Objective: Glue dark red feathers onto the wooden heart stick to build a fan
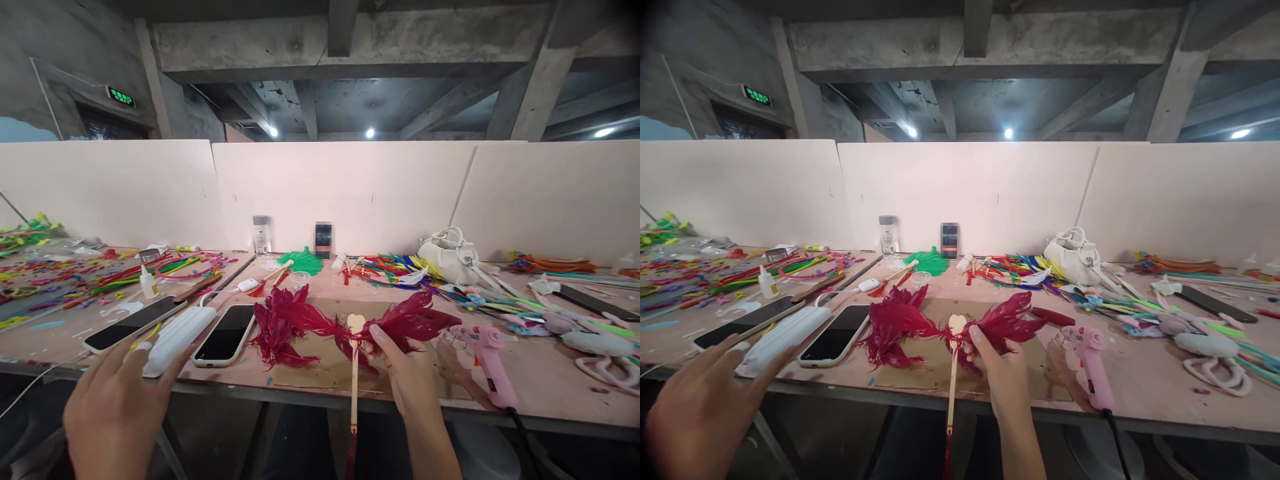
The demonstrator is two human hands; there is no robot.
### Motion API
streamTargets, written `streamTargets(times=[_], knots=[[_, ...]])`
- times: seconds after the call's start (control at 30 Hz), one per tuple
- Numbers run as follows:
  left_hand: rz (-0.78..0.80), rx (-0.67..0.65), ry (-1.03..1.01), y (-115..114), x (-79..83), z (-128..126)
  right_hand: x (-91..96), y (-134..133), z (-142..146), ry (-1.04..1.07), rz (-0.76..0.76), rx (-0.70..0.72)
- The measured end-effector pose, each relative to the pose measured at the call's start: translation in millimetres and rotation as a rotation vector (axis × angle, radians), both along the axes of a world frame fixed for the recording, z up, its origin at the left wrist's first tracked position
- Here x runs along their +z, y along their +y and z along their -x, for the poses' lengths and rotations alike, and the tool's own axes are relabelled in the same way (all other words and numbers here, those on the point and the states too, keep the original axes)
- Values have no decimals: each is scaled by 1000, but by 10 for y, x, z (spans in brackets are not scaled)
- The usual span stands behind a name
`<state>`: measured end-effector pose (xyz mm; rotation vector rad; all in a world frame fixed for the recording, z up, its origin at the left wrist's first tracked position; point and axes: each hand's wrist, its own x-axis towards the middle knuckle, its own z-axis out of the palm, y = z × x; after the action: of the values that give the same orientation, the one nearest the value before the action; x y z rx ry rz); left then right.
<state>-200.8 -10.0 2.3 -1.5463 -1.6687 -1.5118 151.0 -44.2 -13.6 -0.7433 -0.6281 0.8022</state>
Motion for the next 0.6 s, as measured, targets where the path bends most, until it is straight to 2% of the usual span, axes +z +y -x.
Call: streamTargets(times=[0.03, 0.07, 0.13, 0.2, 0.27, 0.33, 0.37, 0.4, 0.5, 0.6], knots=[[-68, -16, 48, -40, 4, -176, 6, -12, 12, -5, 0, 5], [-61, -81, 41, -78, -4, -366, 12, -28, 23, -7, 1, 10], [-50, -376, -72, -142, -54, -768, 33, -68, 46, -4, -4, 15], [78, -730, -241, -185, -138, -1159, 61, -117, 71, 5, -9, 12], [243, -1025, -487, -217, -212, -1504, 91, -161, 96, 12, -15, 8], [365, -1244, -758, -246, -235, -1783, 111, -192, 117, 17, -18, 3], [418, -1327, -823, -261, -224, -1897, 115, -201, 126, 18, -18, 1], [451, -1388, -856, -276, -200, -1995, 117, -205, 134, 18, -18, 1], [379, -1384, -1011, -300, -109, -2203, 108, -197, 159, 19, -23, 14], [351, -1352, -1055, -283, -75, -2308, 93, -174, 180, -2, -36, 29]])
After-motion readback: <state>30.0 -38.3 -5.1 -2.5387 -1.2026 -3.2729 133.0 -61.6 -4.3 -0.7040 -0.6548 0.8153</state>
